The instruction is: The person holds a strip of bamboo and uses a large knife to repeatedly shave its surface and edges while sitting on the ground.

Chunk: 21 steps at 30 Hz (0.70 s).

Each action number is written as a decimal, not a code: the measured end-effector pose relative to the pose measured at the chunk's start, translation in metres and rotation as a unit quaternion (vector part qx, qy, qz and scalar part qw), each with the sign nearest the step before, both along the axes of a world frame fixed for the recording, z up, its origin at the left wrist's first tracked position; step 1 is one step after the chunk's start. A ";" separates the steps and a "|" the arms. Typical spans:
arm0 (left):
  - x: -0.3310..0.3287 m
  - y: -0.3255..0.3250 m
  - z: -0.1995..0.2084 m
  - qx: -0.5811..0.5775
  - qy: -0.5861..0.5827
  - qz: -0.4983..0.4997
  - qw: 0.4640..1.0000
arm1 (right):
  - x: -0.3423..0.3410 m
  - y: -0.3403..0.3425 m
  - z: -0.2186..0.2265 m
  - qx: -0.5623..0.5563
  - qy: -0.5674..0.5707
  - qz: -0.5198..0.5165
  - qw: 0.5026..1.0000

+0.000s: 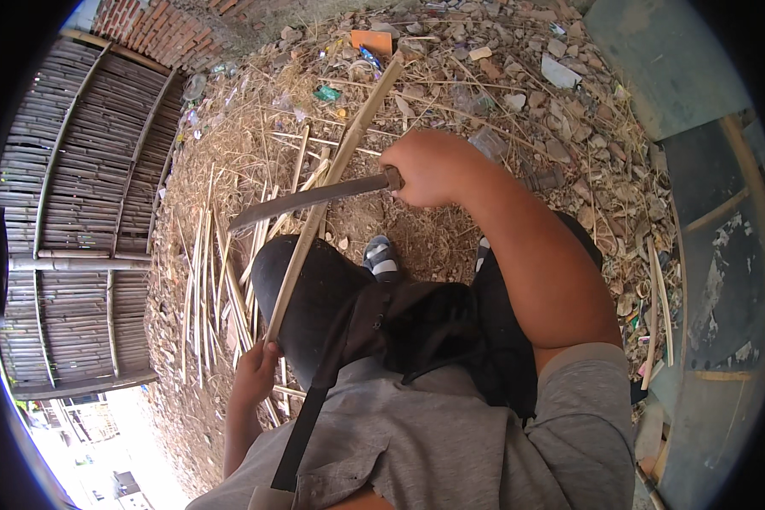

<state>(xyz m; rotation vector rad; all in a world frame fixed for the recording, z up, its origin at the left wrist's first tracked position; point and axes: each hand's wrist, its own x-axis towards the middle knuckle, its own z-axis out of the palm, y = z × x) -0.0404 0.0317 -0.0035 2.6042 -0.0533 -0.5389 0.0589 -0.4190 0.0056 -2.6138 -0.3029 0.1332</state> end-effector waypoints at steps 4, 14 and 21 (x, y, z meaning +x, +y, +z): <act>0.000 0.000 -0.001 0.038 -0.018 -0.018 0.999 | 0.004 -0.008 -0.002 0.004 0.026 -0.028 0.999; -0.006 -0.005 -0.005 0.051 -0.077 -0.023 0.995 | 0.008 0.016 -0.015 -0.025 0.029 0.029 0.999; -0.005 -0.011 -0.013 0.067 -0.092 -0.042 0.993 | 0.013 0.029 -0.024 0.041 0.085 0.008 0.995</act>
